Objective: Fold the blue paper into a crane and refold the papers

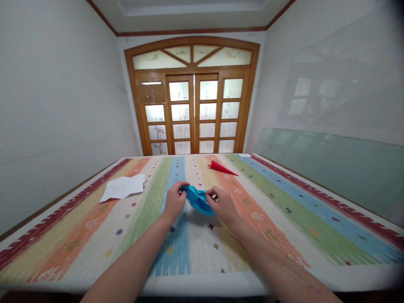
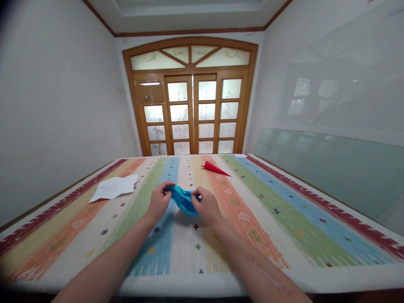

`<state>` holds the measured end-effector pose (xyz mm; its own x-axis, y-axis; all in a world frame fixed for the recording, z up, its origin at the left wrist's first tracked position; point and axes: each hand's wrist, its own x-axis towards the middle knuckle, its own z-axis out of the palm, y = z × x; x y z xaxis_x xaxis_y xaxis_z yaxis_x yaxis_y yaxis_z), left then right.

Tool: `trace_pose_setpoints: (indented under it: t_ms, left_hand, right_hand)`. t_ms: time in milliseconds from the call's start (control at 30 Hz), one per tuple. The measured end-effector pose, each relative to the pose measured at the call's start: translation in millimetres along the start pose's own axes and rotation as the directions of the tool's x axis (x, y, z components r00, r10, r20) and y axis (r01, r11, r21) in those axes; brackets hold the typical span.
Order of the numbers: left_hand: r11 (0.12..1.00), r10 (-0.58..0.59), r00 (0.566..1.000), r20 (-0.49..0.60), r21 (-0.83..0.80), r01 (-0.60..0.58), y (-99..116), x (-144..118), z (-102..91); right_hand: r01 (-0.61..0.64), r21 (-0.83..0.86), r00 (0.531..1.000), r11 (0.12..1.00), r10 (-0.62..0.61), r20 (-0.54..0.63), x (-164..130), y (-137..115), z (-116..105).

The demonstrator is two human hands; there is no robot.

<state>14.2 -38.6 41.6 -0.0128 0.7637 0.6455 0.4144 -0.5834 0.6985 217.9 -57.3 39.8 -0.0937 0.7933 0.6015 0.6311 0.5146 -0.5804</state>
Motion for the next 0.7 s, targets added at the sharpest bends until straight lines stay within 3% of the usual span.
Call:
trace_pose_setpoints:
  t_ms: [167,333,700]
  left_hand:
    - [1.000,-0.007,1.000,-0.003,0.005,0.007,0.0,1.0,-1.0]
    - [0.996,0.077,0.997,0.022,0.044,-0.078,3.9,-1.7,-1.8]
    - [0.974,0.193,0.979,0.071,0.105,-0.200,3.2,-4.3,-4.1]
  right_hand:
    - [-0.016,0.136,1.000,0.991,0.016,-0.002,2.8,5.3,1.8]
    - [0.009,0.186,1.000,0.982,-0.014,0.022,2.5,8.0,6.5]
    - [0.024,0.123,0.993,0.992,-0.038,0.110,4.1,18.2,10.9]
